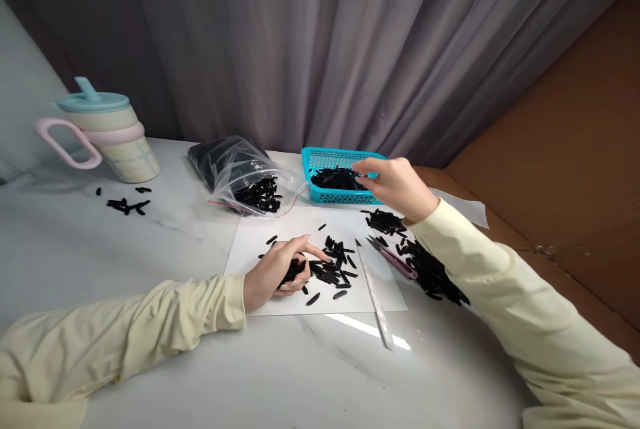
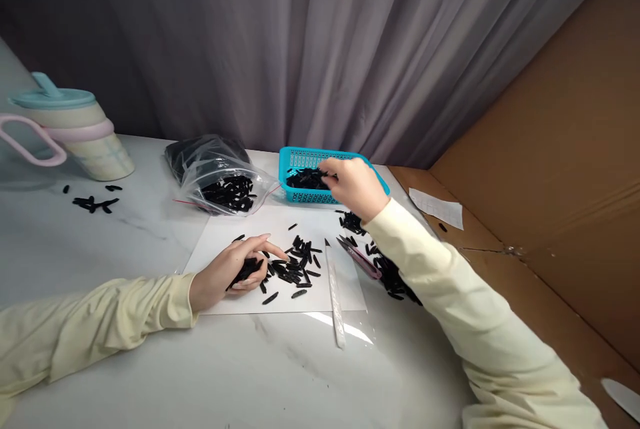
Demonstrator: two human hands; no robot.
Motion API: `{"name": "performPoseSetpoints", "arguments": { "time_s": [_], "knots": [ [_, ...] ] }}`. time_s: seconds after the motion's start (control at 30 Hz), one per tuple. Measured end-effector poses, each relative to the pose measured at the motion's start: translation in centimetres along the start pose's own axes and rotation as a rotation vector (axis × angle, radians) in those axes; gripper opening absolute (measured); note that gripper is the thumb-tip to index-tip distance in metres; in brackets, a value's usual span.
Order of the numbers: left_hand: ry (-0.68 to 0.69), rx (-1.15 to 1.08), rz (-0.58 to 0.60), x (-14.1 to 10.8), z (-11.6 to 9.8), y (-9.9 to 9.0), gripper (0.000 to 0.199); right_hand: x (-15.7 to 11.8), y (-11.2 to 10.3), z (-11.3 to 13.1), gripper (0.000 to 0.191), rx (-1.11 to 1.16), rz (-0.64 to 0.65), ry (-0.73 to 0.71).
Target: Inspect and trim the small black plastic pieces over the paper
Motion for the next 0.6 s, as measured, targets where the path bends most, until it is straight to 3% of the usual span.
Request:
{"name": "performPoseSetpoints", "arguments": {
  "time_s": [0.13, 0.23, 0.6],
  "knots": [
    [0.002, -0.029, -0.013, 0.0, 0.0, 0.0, 0.042, -6.0, 2.4, 6.9, 0.019, 0.191, 0.295, -0.265],
    [0.009, -0.045, -0.02, 0.0, 0.0, 0.0, 0.041, -9.5, 3.9, 9.9, 0.025, 0.183, 0.417, -0.389],
    [-0.054, -0.092, -0.054, 0.2, 1.1, -0.4, 0.053, -9.0, 6.1, 11.3, 0.017, 0.433, 0.439, -0.292]
  ]
}}
Point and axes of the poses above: each hand's wrist, its own x-axis towards the middle knuckle, its own y-axis out of the palm, z = x × y, the point moved 10 cm from there along x, towards the middle knuckle, and after that the axes turned 13 degrees about y, right-handed, at the moved point
